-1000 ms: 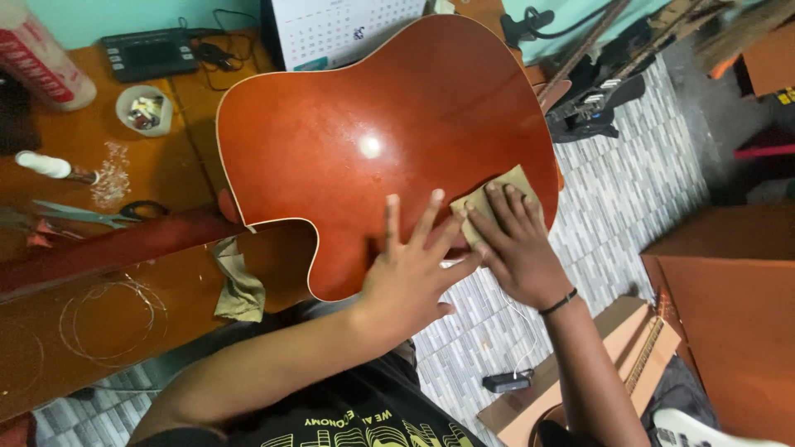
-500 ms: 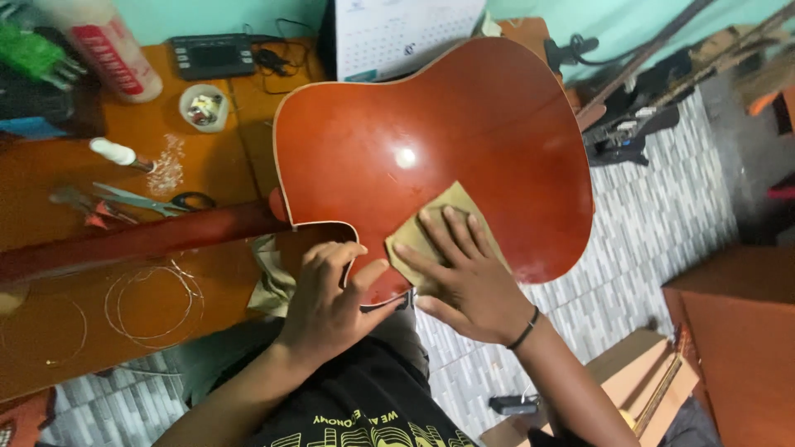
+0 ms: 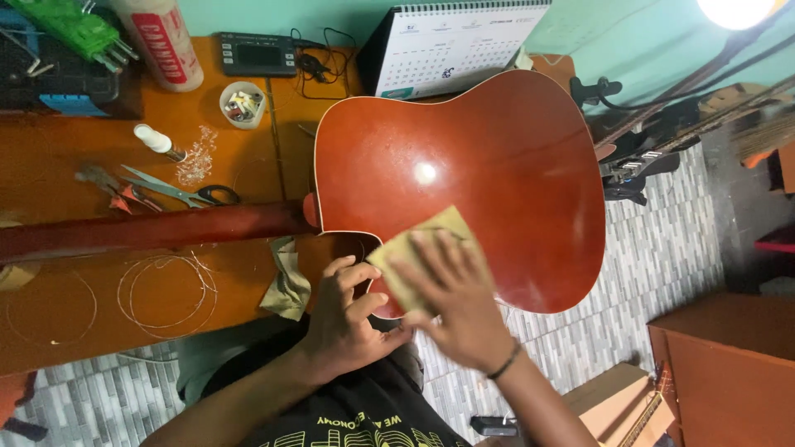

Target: The person wipes the back surface of a reddish-brown acoustic guitar with a cloth. They hold the guitar body with one hand while rubbing the surface with the other, moving across the upper and lower bouts and around the edges.

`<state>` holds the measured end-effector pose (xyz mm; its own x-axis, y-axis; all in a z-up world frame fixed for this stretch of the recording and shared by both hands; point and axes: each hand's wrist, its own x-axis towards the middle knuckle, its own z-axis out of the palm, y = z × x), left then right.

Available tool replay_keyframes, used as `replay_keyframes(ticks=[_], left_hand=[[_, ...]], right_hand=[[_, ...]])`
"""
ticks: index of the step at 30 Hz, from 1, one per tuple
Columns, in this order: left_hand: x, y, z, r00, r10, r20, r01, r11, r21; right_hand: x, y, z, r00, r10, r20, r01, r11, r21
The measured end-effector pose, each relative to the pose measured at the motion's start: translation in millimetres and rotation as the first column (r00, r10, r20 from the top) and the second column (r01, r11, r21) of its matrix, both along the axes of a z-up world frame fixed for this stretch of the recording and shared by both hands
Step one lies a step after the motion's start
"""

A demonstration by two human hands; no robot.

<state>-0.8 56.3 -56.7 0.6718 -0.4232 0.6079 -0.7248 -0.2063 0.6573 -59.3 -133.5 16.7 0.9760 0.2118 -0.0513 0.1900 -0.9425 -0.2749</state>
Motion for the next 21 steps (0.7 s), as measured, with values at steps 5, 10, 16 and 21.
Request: replay_keyframes(ticks=[5,10,16,21], left_hand=[[3,-3,1,1.000,0.001,0.015,-0.001,1.000,-0.001],[4,-3,4,0.998,-0.021,0.067,0.024,0.999,-0.042],[4,-3,1,0.998,-0.050,0.029,0.051,0.997,-0.055],[2,-2,-8,0.997,-0.073,0.020,0.074,0.996,-0.051]], right_hand=[[-10,-111,-19,0.829,-0.542,-0.138,0.545,0.838,-0.015],[-7,-86,-37,0.810,-0.572,-0.131,0.574,0.818,-0.022],[-26,-49,-27,0.983,-0.185,0.014,0.183,0.959,-0.216],[-49,-132,-6,0.661,-0.730,-0.175,0.746,0.665,0.043]])
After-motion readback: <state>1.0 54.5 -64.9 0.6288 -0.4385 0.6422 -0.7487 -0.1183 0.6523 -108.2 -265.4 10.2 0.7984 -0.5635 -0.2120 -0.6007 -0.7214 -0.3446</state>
